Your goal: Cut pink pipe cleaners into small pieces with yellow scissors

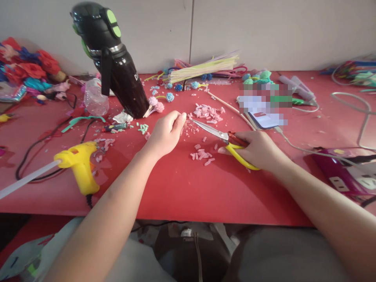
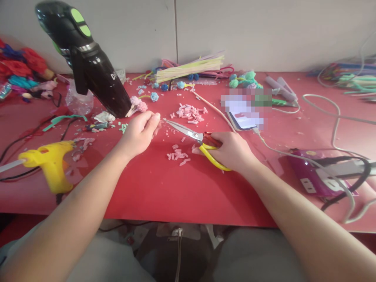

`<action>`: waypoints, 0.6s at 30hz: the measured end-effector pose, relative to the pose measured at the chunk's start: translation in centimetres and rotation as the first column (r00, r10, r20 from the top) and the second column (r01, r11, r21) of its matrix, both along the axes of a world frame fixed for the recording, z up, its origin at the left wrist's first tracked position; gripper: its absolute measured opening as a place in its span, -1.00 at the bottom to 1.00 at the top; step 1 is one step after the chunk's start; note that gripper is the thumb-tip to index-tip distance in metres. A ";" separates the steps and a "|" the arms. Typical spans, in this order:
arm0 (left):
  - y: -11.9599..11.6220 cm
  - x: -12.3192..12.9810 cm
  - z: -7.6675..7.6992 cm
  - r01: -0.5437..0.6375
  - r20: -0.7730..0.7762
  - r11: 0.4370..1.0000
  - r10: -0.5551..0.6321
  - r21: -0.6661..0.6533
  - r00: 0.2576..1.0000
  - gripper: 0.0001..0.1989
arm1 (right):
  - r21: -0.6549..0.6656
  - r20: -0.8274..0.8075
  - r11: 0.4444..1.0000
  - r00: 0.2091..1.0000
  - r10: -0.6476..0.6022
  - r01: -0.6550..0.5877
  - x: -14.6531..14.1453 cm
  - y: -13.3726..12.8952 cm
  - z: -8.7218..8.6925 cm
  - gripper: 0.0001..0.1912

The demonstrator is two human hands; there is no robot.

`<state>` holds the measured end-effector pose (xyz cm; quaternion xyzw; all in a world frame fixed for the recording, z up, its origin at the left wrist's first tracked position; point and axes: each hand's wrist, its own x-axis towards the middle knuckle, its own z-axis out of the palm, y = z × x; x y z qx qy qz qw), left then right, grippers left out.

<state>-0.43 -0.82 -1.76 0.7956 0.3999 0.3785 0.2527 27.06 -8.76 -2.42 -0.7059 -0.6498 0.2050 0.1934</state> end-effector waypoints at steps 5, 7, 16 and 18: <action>0.0 0.0 0.1 -0.019 -0.020 0.999 0.020 0.031 1.000 -0.52 | -0.005 0.008 1.000 1.000 0.018 -0.018 0.0 -0.2 0.2 -0.17; 0.0 0.1 0.2 -0.026 -0.028 0.999 0.027 0.033 0.999 -0.51 | -0.009 0.014 1.000 1.000 0.020 -0.020 0.0 -0.2 0.3 -0.17; -0.5 0.3 0.3 -0.026 -0.048 1.000 0.027 0.005 0.999 -0.53 | -0.026 0.016 1.000 1.000 -0.004 0.005 -0.2 -0.2 0.2 -0.12; -0.5 0.3 0.4 -0.024 -0.050 1.000 0.024 0.003 0.998 -0.53 | -0.027 0.011 0.999 1.000 -0.020 0.020 -0.3 -0.1 0.2 -0.11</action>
